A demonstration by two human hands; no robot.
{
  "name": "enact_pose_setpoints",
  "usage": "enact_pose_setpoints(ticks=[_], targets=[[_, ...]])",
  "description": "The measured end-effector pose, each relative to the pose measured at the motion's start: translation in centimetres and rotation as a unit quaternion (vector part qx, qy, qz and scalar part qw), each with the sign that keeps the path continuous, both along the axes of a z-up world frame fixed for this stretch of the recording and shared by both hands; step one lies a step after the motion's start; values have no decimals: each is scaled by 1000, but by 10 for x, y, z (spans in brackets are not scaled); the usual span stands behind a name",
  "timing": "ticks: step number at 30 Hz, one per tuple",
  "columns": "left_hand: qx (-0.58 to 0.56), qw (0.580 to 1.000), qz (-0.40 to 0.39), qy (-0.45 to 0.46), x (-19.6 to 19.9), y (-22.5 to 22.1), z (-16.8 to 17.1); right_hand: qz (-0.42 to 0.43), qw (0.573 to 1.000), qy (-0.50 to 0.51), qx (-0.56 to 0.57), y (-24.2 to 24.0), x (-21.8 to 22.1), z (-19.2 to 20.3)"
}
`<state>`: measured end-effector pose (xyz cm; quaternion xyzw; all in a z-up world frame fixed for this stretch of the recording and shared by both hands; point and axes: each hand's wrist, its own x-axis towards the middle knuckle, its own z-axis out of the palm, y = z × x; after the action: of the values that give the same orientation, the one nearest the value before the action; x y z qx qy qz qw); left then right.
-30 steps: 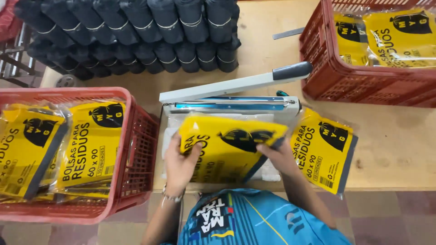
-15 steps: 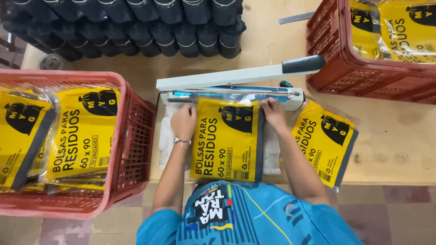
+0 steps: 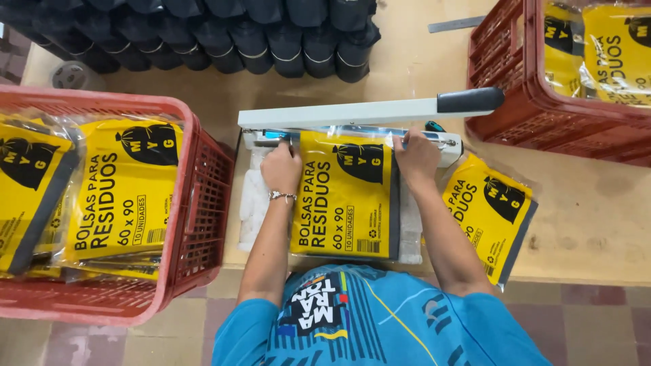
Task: Sealing yellow plastic bags using a manual heat sealer and organizing them into crates.
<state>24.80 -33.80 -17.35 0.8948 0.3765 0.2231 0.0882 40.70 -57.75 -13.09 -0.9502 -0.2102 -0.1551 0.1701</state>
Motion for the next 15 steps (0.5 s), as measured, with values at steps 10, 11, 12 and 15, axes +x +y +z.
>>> enact_pose_setpoints(ticks=[10,11,12,15], targets=[[-83,996,-17,27,0,5,5,288,933,-206,-61,80,58,119],[-128,990,-34,45,-1,7,11,278,949,-109,-99,86,69,117],[-127,991,-30,41,0,6,4,281,948,-113,-99,84,70,109],[-12,1000,12,8,4,5,-10,217,947,173,-161,83,74,90]])
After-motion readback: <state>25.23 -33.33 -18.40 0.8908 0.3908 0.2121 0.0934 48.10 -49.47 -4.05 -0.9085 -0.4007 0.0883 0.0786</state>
